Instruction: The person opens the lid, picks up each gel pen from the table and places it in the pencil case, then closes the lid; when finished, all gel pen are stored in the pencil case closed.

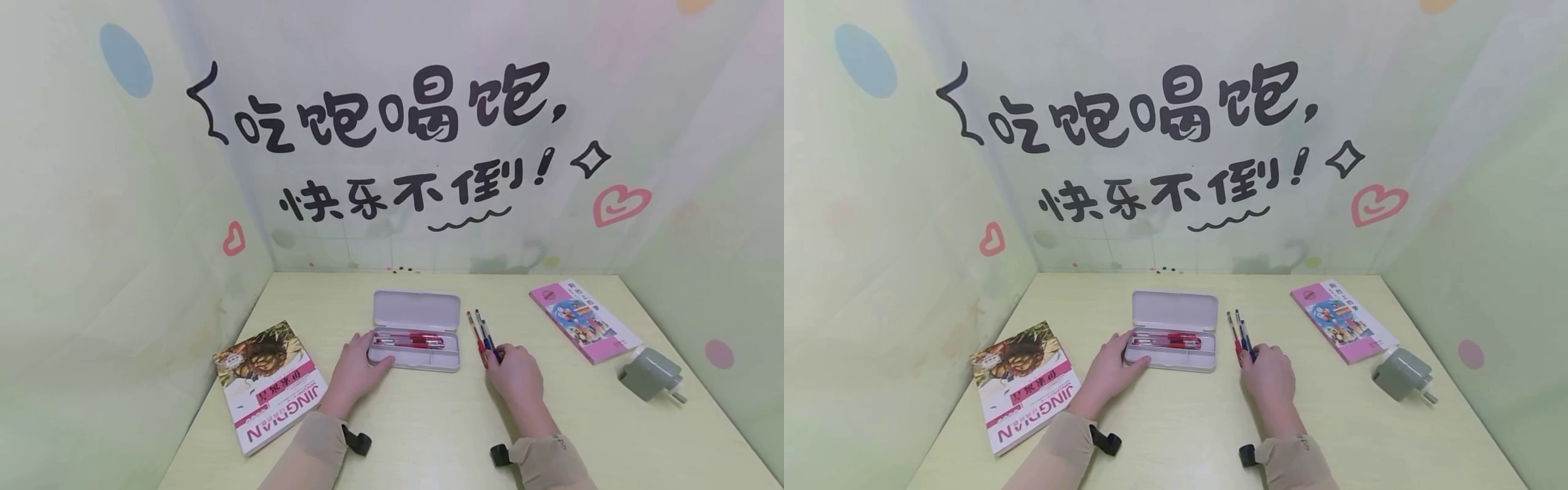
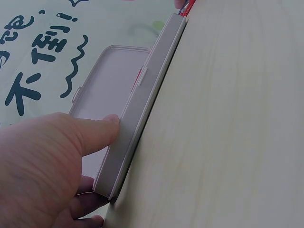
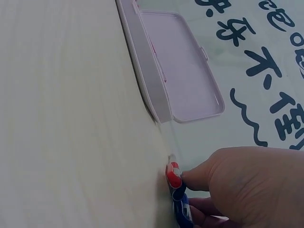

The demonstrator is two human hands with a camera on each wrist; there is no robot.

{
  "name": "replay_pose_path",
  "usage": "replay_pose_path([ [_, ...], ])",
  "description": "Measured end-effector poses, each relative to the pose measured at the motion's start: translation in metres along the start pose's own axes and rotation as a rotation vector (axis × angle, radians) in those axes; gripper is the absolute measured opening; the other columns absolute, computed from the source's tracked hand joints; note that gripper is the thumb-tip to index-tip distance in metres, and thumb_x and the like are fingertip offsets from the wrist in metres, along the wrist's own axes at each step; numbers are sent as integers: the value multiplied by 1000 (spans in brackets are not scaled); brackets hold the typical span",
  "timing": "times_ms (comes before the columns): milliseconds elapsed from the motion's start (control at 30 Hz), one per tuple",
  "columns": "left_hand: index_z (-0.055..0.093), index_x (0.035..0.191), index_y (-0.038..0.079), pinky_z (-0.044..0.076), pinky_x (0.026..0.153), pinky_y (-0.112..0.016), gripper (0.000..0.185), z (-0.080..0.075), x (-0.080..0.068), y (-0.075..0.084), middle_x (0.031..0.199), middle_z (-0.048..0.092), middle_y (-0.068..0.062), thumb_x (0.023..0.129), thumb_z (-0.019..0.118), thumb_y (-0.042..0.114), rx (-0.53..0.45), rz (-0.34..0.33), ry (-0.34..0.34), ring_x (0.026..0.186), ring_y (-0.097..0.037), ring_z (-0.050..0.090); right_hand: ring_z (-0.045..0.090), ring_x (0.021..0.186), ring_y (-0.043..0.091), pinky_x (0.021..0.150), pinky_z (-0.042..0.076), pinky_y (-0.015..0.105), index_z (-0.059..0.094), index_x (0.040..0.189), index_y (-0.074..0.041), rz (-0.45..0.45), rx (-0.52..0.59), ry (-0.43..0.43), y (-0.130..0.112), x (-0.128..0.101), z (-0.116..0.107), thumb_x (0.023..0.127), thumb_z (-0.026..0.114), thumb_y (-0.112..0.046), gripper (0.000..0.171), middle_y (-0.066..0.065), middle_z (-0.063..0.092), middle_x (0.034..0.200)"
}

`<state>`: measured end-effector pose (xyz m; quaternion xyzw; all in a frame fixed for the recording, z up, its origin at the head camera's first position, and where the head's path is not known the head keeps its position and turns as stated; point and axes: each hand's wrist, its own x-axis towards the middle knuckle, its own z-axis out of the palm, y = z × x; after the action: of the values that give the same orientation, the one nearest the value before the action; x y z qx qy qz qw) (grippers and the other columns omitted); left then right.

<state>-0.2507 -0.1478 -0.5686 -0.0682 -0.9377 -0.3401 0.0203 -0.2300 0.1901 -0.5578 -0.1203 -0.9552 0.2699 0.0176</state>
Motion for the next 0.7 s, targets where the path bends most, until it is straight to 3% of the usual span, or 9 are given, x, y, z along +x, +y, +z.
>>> replay_pose_path([
  [267,50,163,3,26,139,-65,83,1,0,-1,166,55,-22,100,76,51,7,6,5,165,-48,37,63,81,30,64,52,39,73,122,5,47,31,-2,-3,-3,-3,106,66,-35,44,22,71,105],
  [500,50,164,4,25,139,-65,83,1,0,-1,167,54,-22,100,75,51,5,6,5,165,-48,36,66,84,30,69,54,40,70,121,4,77,88,-14,1,-1,-6,109,62,-36,42,19,74,103],
  [700,50,164,3,26,139,-66,84,1,0,-1,167,54,-22,100,76,51,6,9,10,165,-48,36,67,83,30,64,53,37,71,123,4,72,75,-38,2,1,-6,107,64,-34,43,20,75,104],
])
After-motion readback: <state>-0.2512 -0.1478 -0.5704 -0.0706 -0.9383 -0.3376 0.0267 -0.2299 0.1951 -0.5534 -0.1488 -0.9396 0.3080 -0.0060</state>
